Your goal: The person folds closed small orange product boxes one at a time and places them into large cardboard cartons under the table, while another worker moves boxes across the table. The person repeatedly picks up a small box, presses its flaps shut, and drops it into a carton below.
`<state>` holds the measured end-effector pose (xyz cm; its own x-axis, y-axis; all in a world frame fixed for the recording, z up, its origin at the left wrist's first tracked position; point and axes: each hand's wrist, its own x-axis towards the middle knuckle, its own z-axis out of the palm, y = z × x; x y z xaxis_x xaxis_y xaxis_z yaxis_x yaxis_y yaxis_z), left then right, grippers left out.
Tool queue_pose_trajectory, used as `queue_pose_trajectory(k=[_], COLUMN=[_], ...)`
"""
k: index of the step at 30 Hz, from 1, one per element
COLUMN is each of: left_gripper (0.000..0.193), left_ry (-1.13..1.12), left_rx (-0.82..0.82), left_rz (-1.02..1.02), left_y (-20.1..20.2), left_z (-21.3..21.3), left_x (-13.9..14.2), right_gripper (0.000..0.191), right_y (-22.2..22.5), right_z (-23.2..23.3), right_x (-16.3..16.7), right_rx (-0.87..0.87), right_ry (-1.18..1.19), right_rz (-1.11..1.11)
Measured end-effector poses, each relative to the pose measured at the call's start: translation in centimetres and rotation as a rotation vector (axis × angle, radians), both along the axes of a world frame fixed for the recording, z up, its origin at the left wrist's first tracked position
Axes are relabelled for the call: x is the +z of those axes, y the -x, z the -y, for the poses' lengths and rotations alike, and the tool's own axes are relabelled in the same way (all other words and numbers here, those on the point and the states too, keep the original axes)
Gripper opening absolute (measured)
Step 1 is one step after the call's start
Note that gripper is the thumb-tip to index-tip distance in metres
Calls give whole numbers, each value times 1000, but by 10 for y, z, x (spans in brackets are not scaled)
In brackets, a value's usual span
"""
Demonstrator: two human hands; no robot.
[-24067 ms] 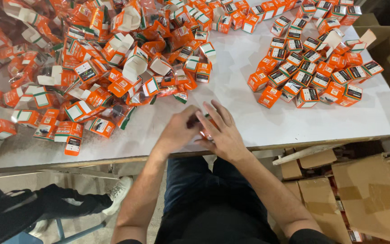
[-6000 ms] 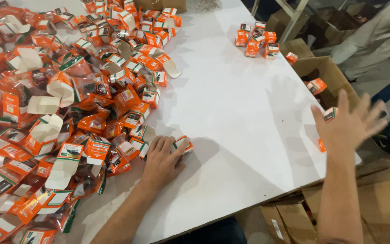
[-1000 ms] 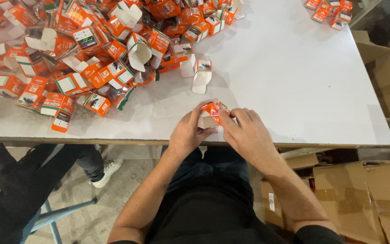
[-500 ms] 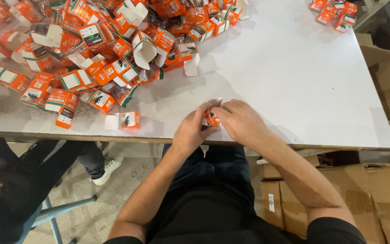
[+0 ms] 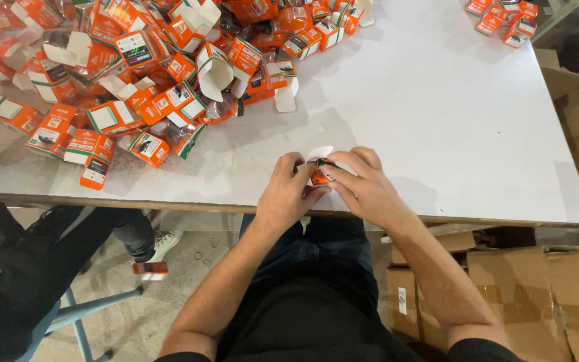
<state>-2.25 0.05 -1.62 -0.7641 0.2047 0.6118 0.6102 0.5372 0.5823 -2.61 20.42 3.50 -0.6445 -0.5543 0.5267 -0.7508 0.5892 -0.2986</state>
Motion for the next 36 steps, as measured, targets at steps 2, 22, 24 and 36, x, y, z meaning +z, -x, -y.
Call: queue_pose_trajectory(k=[2, 22, 24, 36], left_gripper=[55, 34, 32, 36], left_ry=[-40, 30, -32, -70], left_rx=[-23, 5, 27, -94], left_rz=[126, -205, -138, -32], left_y=[-5, -12, -14, -2], left_z=[0, 0, -1, 3], left_x=[0, 9, 5, 5], right_gripper=[21, 43, 41, 34], right_y=[0, -8, -9, -12], right_z=[-2, 9, 10, 21], right_x=[4, -27, -28, -40], right_rx=[-74, -135, -134, -208], right_ry=[-71, 164, 81, 550], right_rz=[-71, 74, 2, 414])
